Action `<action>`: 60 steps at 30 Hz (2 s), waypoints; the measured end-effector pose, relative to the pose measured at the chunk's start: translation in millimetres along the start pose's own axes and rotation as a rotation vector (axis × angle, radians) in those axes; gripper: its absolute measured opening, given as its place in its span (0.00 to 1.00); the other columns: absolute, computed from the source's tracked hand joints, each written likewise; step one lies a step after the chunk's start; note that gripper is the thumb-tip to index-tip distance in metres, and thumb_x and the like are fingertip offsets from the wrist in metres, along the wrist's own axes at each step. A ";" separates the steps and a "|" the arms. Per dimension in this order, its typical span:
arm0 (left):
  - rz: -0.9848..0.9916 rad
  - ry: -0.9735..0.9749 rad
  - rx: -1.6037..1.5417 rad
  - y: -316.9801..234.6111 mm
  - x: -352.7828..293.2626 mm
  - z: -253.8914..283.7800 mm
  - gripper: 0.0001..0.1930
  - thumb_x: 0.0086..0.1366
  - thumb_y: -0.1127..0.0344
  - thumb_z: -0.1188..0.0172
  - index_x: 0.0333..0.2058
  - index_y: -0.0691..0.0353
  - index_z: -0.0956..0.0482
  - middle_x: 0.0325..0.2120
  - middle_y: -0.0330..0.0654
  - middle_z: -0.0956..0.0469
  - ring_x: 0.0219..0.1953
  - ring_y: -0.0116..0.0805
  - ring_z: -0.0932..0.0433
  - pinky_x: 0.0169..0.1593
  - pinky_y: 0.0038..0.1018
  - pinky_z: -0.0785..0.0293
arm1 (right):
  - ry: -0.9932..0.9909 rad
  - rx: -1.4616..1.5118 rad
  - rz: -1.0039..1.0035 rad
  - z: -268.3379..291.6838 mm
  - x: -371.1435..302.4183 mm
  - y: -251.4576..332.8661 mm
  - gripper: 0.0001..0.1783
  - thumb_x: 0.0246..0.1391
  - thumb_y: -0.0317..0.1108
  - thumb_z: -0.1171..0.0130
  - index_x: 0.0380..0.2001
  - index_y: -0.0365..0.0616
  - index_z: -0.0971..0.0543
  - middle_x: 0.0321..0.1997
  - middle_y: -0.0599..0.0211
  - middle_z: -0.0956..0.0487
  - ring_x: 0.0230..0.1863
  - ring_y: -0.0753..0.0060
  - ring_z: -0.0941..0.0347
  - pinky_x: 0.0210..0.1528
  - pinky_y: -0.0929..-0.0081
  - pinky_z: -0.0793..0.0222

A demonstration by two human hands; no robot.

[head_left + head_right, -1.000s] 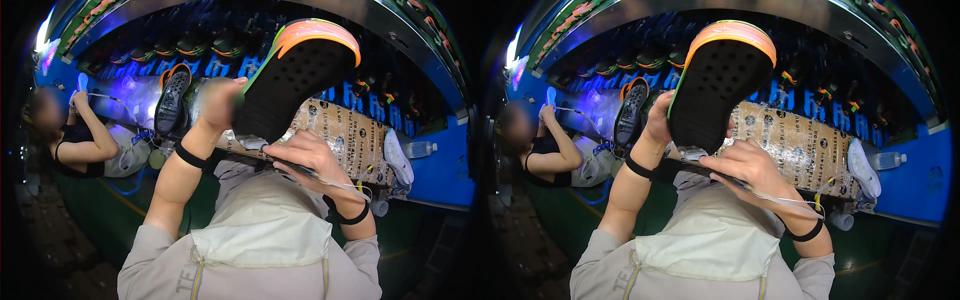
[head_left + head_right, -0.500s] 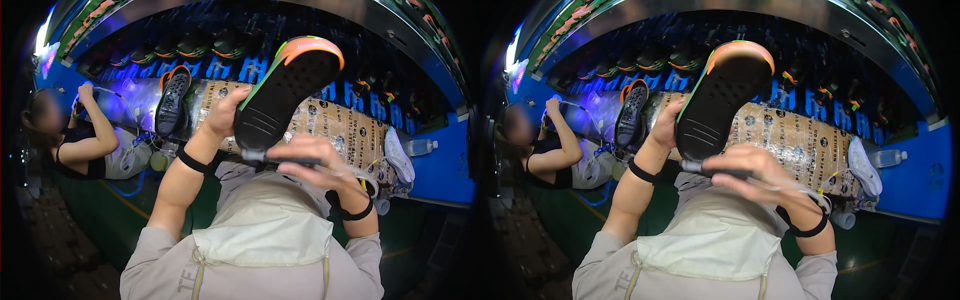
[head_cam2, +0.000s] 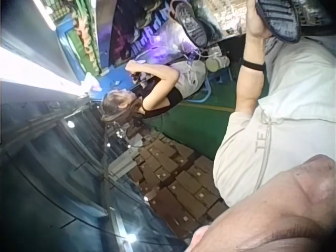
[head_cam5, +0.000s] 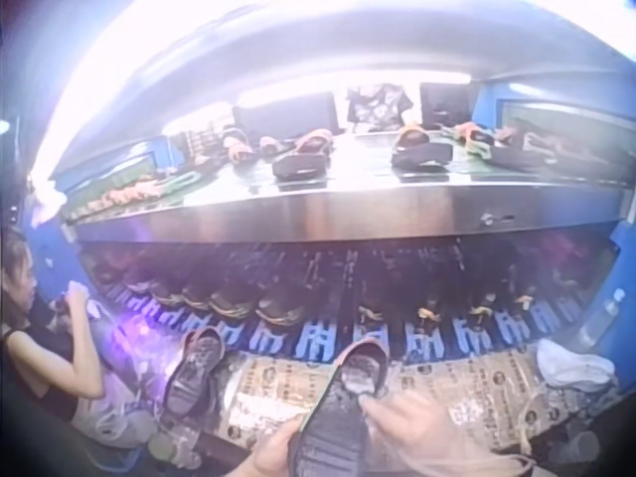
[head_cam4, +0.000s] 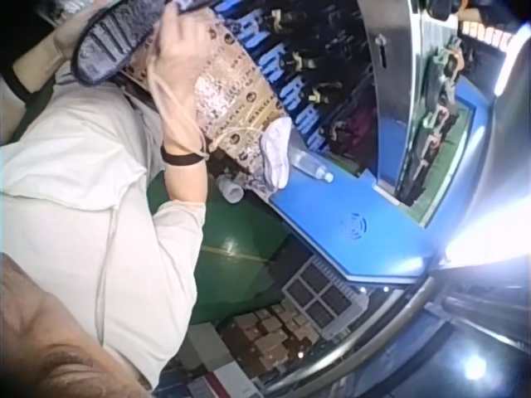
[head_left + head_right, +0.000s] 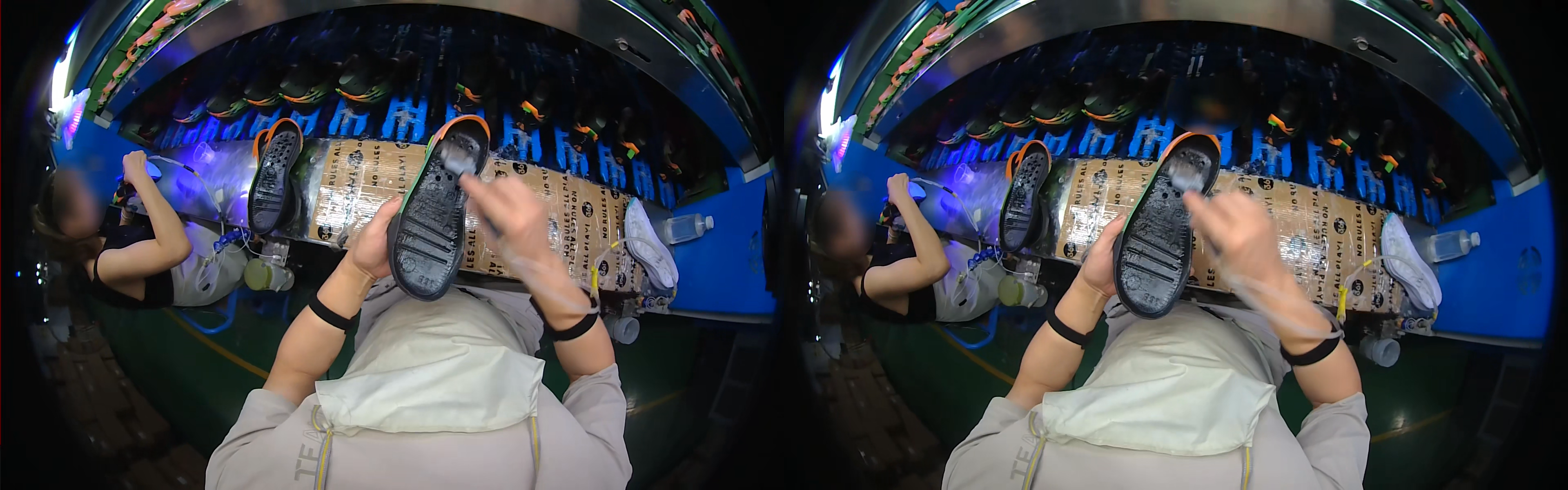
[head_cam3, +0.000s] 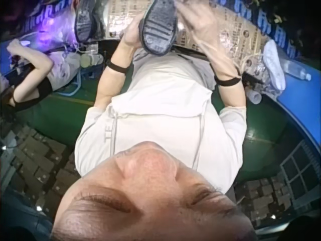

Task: The person applies a liquid substance to the underside of shoe soles using a specialized applicator tool. The person picks up soles from a rack, applies the substance to specific areas of the sole, and places the treated soles onto a moving conveyor belt.

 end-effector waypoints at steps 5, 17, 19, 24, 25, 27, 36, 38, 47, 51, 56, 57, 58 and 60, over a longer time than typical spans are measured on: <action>-0.014 -0.058 -0.061 7.9 -7.8 23.0 0.37 0.85 0.41 0.72 0.72 0.65 0.31 0.61 0.53 0.18 0.61 0.46 0.16 0.67 0.46 0.20 | 0.362 0.476 0.031 -4.7 -12.8 33.7 0.20 0.54 0.30 0.25 0.51 0.42 0.13 0.32 0.61 0.19 0.35 0.58 0.22 0.39 0.60 0.26; -0.090 -0.120 -0.141 4.3 -16.8 44.3 0.45 0.81 0.32 0.70 0.74 0.68 0.35 0.64 0.63 0.23 0.63 0.59 0.20 0.69 0.52 0.25 | 0.381 0.698 -0.106 -8.1 -13.7 36.8 0.19 0.57 0.29 0.26 0.52 0.39 0.12 0.40 0.53 0.13 0.39 0.54 0.18 0.45 0.61 0.23; -0.184 -0.114 -0.282 -4.4 -20.2 39.3 0.46 0.80 0.30 0.69 0.74 0.69 0.36 0.64 0.65 0.25 0.65 0.64 0.23 0.68 0.56 0.25 | 0.245 0.744 -0.232 -5.0 -16.7 21.8 0.19 0.59 0.27 0.27 0.54 0.38 0.12 0.42 0.54 0.12 0.39 0.57 0.17 0.45 0.63 0.22; -0.263 -0.112 -0.514 -7.9 -38.5 49.4 0.47 0.75 0.28 0.61 0.77 0.63 0.39 0.68 0.63 0.31 0.67 0.60 0.26 0.63 0.54 0.22 | -0.190 0.433 -0.501 -6.0 -53.7 -54.1 0.17 0.64 0.25 0.34 0.55 0.33 0.14 0.45 0.54 0.13 0.42 0.63 0.17 0.47 0.67 0.23; -0.259 -0.102 -0.474 -10.1 -43.2 50.6 0.47 0.75 0.29 0.58 0.77 0.63 0.40 0.69 0.64 0.32 0.66 0.61 0.26 0.62 0.55 0.21 | -0.249 0.391 -0.529 -11.4 -65.9 -69.6 0.17 0.65 0.25 0.35 0.55 0.33 0.14 0.46 0.54 0.13 0.43 0.63 0.17 0.48 0.67 0.23; -0.228 -0.036 -0.388 -21.4 -48.0 46.4 0.48 0.74 0.30 0.54 0.78 0.64 0.42 0.70 0.66 0.33 0.65 0.65 0.24 0.59 0.57 0.19 | -0.310 0.322 -0.535 -22.3 -88.2 -92.7 0.17 0.66 0.26 0.36 0.55 0.32 0.14 0.46 0.54 0.13 0.44 0.62 0.18 0.50 0.66 0.24; -0.320 0.557 0.243 -222.9 -0.1 -150.4 0.49 0.77 0.28 0.59 0.76 0.70 0.39 0.67 0.69 0.29 0.64 0.66 0.23 0.64 0.55 0.20 | -0.311 0.267 -0.549 -39.0 -128.3 -110.0 0.16 0.67 0.27 0.37 0.54 0.31 0.15 0.44 0.51 0.15 0.45 0.56 0.18 0.51 0.63 0.25; -0.536 0.380 -0.010 -269.6 23.1 -165.8 0.48 0.79 0.28 0.65 0.75 0.71 0.39 0.68 0.72 0.31 0.67 0.67 0.26 0.66 0.54 0.21 | -0.319 0.284 -0.555 -37.5 -129.0 -110.3 0.16 0.66 0.27 0.36 0.54 0.31 0.15 0.43 0.51 0.15 0.44 0.55 0.18 0.51 0.63 0.25; -1.124 -0.455 1.119 -318.3 25.1 -117.7 0.19 0.80 0.65 0.43 0.61 0.72 0.20 0.54 0.52 0.15 0.54 0.43 0.14 0.56 0.34 0.16 | -0.294 0.267 -0.556 -41.5 -124.3 -105.4 0.17 0.63 0.27 0.34 0.54 0.36 0.13 0.44 0.51 0.14 0.44 0.54 0.16 0.50 0.64 0.23; -1.563 -0.769 1.680 -374.8 7.0 -145.6 0.20 0.70 0.66 0.32 0.56 0.73 0.17 0.49 0.60 0.14 0.52 0.54 0.14 0.61 0.37 0.20 | -0.299 0.294 -0.564 -42.4 -123.5 -105.1 0.17 0.62 0.27 0.32 0.53 0.36 0.13 0.44 0.51 0.13 0.43 0.55 0.15 0.49 0.64 0.22; -0.977 -0.865 2.142 -453.7 58.4 -121.4 0.39 0.71 0.45 0.35 0.72 0.67 0.29 0.56 0.61 0.16 0.58 0.52 0.17 0.62 0.37 0.24 | -0.263 0.262 -0.544 -44.7 -118.3 -102.6 0.17 0.62 0.28 0.31 0.53 0.36 0.13 0.41 0.53 0.14 0.41 0.56 0.16 0.47 0.64 0.22; -0.844 -0.769 2.205 -459.4 71.4 -119.7 0.41 0.72 0.44 0.35 0.74 0.65 0.32 0.55 0.59 0.15 0.56 0.48 0.16 0.59 0.34 0.22 | -0.251 0.257 -0.549 -44.5 -119.0 -102.8 0.17 0.62 0.28 0.31 0.53 0.36 0.13 0.41 0.53 0.14 0.41 0.56 0.16 0.46 0.64 0.22; -0.685 -0.723 2.087 -468.2 77.7 -110.9 0.42 0.73 0.44 0.37 0.76 0.65 0.34 0.57 0.60 0.16 0.59 0.49 0.17 0.64 0.35 0.25 | -0.247 0.253 -0.553 -44.2 -118.9 -102.7 0.17 0.62 0.28 0.32 0.53 0.36 0.13 0.41 0.53 0.15 0.41 0.56 0.16 0.46 0.64 0.22; -0.496 -0.657 1.860 -476.3 84.9 -106.8 0.42 0.74 0.46 0.40 0.77 0.65 0.38 0.61 0.61 0.18 0.65 0.49 0.20 0.71 0.37 0.30 | -0.245 0.242 -0.561 -43.1 -118.1 -102.7 0.17 0.62 0.28 0.32 0.53 0.36 0.13 0.40 0.53 0.15 0.41 0.56 0.16 0.45 0.64 0.22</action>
Point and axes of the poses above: each hand's wrist, its own x-axis towards the middle knuckle, its own z-axis out of the back of the hand, y = z × x, the point moved 7 cm from there along x, towards the middle knuckle
